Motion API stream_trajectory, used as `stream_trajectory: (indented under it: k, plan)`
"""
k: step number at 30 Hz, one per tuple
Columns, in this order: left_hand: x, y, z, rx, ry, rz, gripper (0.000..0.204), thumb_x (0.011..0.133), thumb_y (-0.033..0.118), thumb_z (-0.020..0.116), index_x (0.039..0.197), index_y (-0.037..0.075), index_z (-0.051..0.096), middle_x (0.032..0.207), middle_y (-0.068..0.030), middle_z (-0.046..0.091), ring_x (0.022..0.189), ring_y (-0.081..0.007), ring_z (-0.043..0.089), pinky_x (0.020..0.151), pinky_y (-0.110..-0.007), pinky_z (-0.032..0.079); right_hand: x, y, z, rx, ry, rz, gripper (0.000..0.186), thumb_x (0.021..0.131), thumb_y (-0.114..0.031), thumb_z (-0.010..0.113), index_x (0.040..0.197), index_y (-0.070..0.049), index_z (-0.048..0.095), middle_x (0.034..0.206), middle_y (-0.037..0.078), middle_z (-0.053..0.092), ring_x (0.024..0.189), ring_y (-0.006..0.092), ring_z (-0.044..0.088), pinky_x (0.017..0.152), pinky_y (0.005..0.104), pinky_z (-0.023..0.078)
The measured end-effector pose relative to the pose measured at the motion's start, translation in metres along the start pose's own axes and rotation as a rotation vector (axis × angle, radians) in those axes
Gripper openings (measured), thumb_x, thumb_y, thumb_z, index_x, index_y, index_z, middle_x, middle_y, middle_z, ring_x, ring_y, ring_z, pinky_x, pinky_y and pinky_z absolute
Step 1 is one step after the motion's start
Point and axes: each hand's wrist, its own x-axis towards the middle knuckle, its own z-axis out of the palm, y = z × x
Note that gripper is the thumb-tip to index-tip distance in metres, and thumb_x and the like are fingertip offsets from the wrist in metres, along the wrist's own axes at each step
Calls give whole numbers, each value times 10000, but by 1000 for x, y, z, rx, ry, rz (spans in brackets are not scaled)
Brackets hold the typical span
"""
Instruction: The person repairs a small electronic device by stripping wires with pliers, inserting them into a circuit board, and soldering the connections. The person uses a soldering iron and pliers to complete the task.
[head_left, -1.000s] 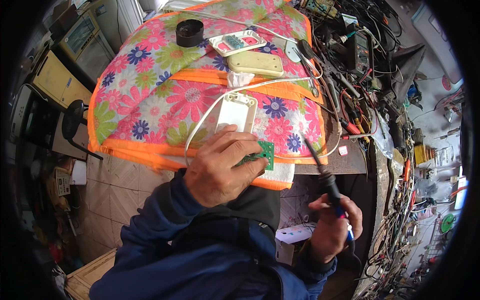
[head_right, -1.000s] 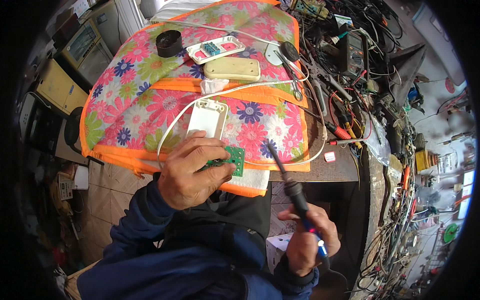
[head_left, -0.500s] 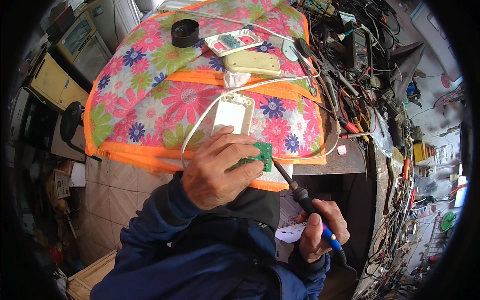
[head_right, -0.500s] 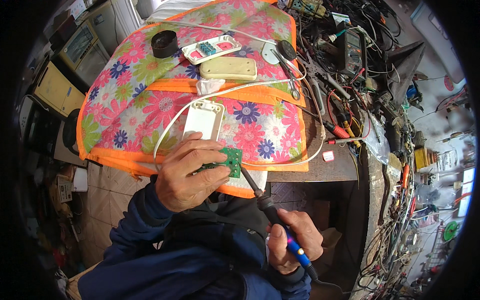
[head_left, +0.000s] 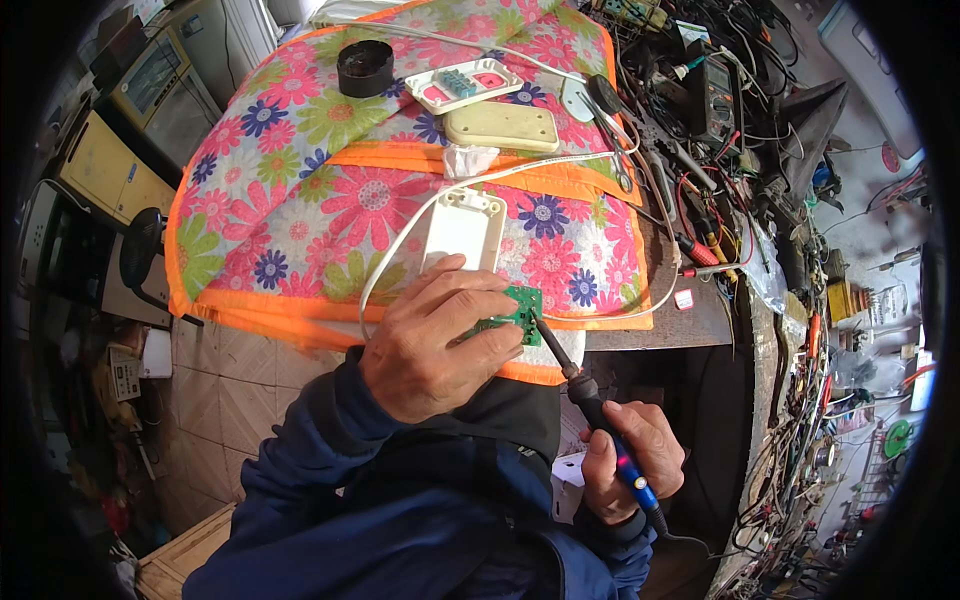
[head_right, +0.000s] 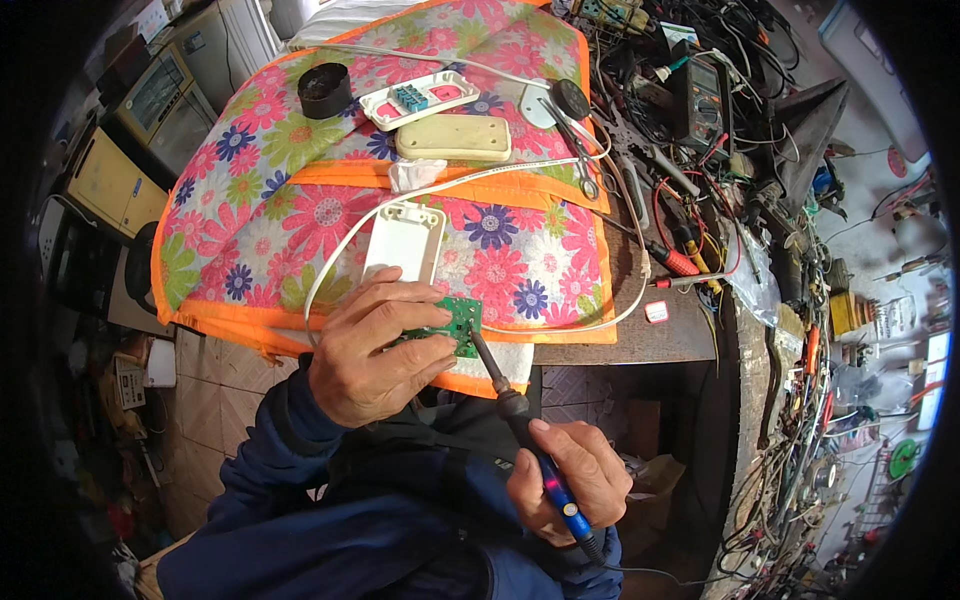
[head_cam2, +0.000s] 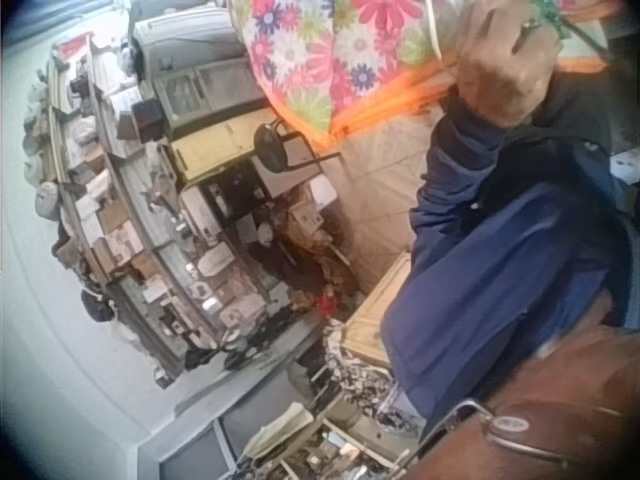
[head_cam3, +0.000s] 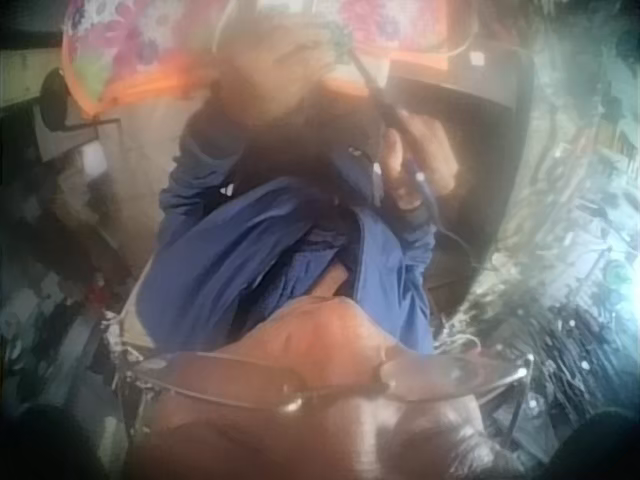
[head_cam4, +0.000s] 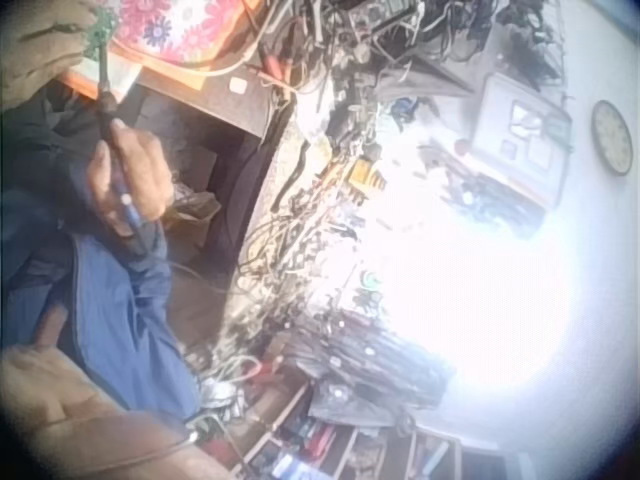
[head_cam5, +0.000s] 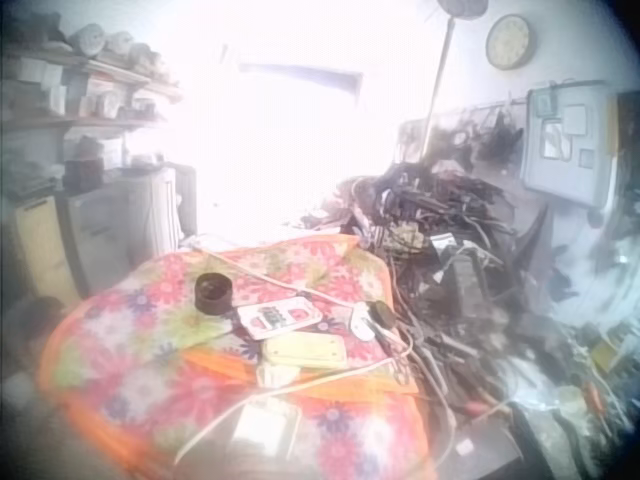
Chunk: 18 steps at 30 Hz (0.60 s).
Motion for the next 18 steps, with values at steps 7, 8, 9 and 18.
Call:
stream_trajectory:
  k: [7,8,9,18]
  plan:
    - [-1,0,1,-2,-7,2,258,717,86,885,949,92,772,1046,-73,724,1112,-300,697,1031,-523,515,4,2,4,-60,-6,-188,381,722,-19,776,1098,25,738,790,169,687,624,246,687,570,316,550]
    - [-1,0,1,-3,-7,-1,260,715,85,886,949,92,772,1047,-73,725,1113,-300,697,1032,-524,514,4,2,5,-57,-6,-198,383,719,-15,779,1099,24,739,787,164,685,618,244,683,564,317,548]
    - [-1,0,1,-4,-6,-4,262,714,84,886,949,92,772,1049,-74,725,1114,-301,697,1033,-524,513,4,2,5,-54,-7,-208,386,717,-10,782,1099,22,739,783,160,682,613,243,679,559,317,546]
    - [0,0,0,-6,-11,-7,277,703,81,892,952,89,771,1056,-85,730,1120,-306,695,1037,-528,510,6,-3,7,-105,-68,-286,459,678,17,795,1131,7,727,772,130,663,615,235,659,551,325,541]
